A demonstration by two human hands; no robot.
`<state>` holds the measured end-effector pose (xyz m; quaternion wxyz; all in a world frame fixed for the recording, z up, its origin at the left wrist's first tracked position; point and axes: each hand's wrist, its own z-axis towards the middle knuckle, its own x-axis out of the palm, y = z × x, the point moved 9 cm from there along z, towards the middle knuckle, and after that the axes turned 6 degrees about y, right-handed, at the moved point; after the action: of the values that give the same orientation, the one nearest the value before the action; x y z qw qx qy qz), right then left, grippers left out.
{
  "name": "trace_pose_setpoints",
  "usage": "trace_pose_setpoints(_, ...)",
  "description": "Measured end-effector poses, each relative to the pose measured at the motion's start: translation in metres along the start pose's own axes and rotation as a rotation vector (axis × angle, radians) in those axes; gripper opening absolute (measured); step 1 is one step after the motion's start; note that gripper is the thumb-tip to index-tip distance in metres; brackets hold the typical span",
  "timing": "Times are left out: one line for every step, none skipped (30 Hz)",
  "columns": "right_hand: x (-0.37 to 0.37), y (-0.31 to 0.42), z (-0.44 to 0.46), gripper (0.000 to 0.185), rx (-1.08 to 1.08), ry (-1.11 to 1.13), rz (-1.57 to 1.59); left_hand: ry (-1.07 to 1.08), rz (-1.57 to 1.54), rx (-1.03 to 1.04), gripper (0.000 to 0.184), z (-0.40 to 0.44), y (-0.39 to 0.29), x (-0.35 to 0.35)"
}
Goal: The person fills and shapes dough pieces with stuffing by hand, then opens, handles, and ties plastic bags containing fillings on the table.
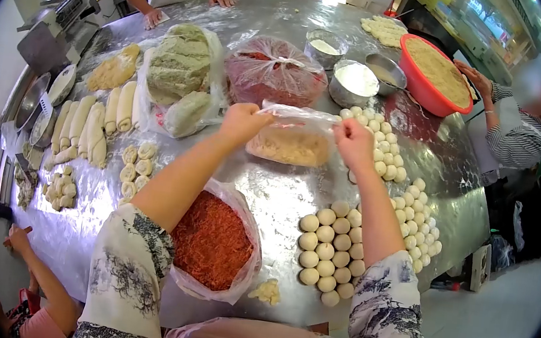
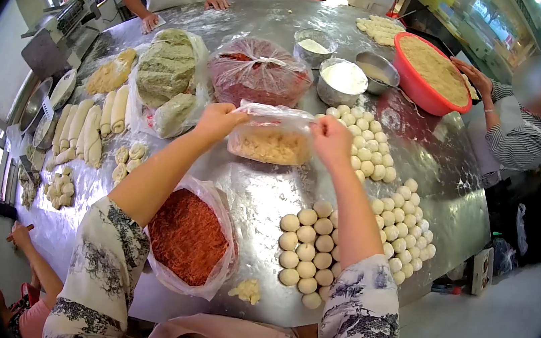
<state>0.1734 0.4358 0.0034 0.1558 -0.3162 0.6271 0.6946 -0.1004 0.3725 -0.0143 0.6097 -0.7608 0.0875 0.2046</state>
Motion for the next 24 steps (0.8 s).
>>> trace_pose_setpoints(0.005, 0.017, -0.007, 0.019, -0.113, -0.012, -0.013, -0.013, 0.066, 0.109, 0.037, -0.004, -0.018, 0.007)
trace_pose_setpoints(0.015, 0.035, -0.015, 0.019, -0.224, -0.023, -0.026, -0.026, 0.133, 0.218, 0.039, -0.012, -0.035, 0.018)
trace_pose_setpoints(0.024, 0.052, -0.022, 0.019, -0.336, -0.037, -0.039, -0.038, 0.200, 0.331, 0.041, -0.021, -0.051, 0.029)
trace_pose_setpoints(0.035, 0.054, -0.021, 0.020, -0.343, -0.013, -0.046, -0.189, 0.378, 0.391, 0.047, -0.023, -0.051, 0.036)
trace_pose_setpoints(0.047, 0.053, -0.018, 0.021, -0.347, 0.012, -0.051, -0.084, 0.358, 0.340, 0.047, -0.011, -0.037, 0.049)
trace_pose_setpoints(0.054, 0.050, -0.017, 0.022, -0.348, 0.036, -0.056, 0.024, 0.341, 0.288, 0.046, -0.011, -0.037, 0.057)
trace_pose_setpoints(0.050, 0.052, -0.020, 0.022, -0.331, 0.022, -0.068, 0.130, 0.324, 0.235, 0.046, -0.012, -0.038, 0.063)
trace_pose_setpoints(0.043, 0.054, -0.021, 0.022, -0.317, 0.009, -0.080, -0.001, 0.404, 0.300, 0.046, -0.021, -0.053, 0.054)
trace_pose_setpoints(0.038, 0.054, -0.021, 0.022, -0.301, -0.004, -0.092, 0.014, 0.276, 0.248, 0.040, -0.011, -0.041, 0.049)
trace_pose_setpoints(0.040, 0.048, -0.019, 0.022, -0.256, 0.033, 0.047, 0.019, 0.147, 0.259, 0.036, -0.010, -0.038, 0.046)
trace_pose_setpoints(0.043, 0.043, -0.017, 0.021, -0.208, 0.062, 0.186, 0.020, 0.017, 0.264, 0.031, -0.008, -0.036, 0.045)
trace_pose_setpoints(0.049, 0.044, -0.016, 0.021, -0.155, 0.099, 0.265, 0.113, 0.013, 0.129, 0.024, -0.009, -0.035, 0.052)
trace_pose_setpoints(0.057, 0.043, -0.015, 0.020, -0.103, 0.134, 0.347, 0.067, 0.023, 0.114, 0.028, -0.009, -0.034, 0.050)
trace_pose_setpoints(0.052, 0.048, -0.016, 0.015, -0.175, 0.018, 0.215, 0.020, 0.033, 0.102, 0.031, -0.009, -0.033, 0.048)
trace_pose_setpoints(0.043, 0.048, -0.020, 0.016, -0.142, -0.031, 0.170, -0.029, 0.044, 0.091, 0.035, -0.008, -0.033, 0.044)
trace_pose_setpoints(0.033, 0.049, -0.025, 0.018, -0.110, -0.079, 0.126, -0.039, 0.088, 0.066, 0.034, -0.005, -0.033, 0.038)
trace_pose_setpoints(0.025, 0.050, -0.028, 0.021, -0.078, -0.126, 0.083, -0.021, 0.007, 0.028, 0.034, -0.008, -0.026, 0.033)
trace_pose_setpoints(0.011, 0.047, -0.032, 0.032, -0.110, -0.262, 0.123, -0.035, 0.005, 0.008, 0.034, -0.014, -0.028, 0.026)
trace_pose_setpoints(0.014, 0.034, -0.029, 0.034, -0.051, -0.255, 0.222, -0.053, -0.002, -0.014, 0.036, -0.017, -0.026, 0.021)
trace_pose_setpoints(0.019, 0.021, -0.025, 0.036, 0.007, -0.249, 0.319, -0.063, -0.040, -0.014, 0.037, -0.017, -0.021, 0.021)
trace_pose_setpoints(0.019, 0.015, -0.025, 0.038, 0.066, -0.244, 0.417, -0.070, -0.078, -0.015, 0.038, -0.018, -0.019, 0.023)
trace_pose_setpoints(0.019, 0.020, -0.026, 0.039, 0.034, -0.253, 0.372, -0.077, -0.115, -0.016, 0.039, -0.018, -0.017, 0.024)
trace_pose_setpoints(0.022, 0.026, -0.028, 0.039, 0.004, -0.258, 0.329, -0.047, -0.069, -0.028, 0.040, -0.017, -0.016, 0.029)
trace_pose_setpoints(0.025, 0.036, -0.030, 0.039, -0.030, -0.258, 0.290, -0.023, -0.022, -0.044, 0.040, -0.021, -0.023, 0.032)
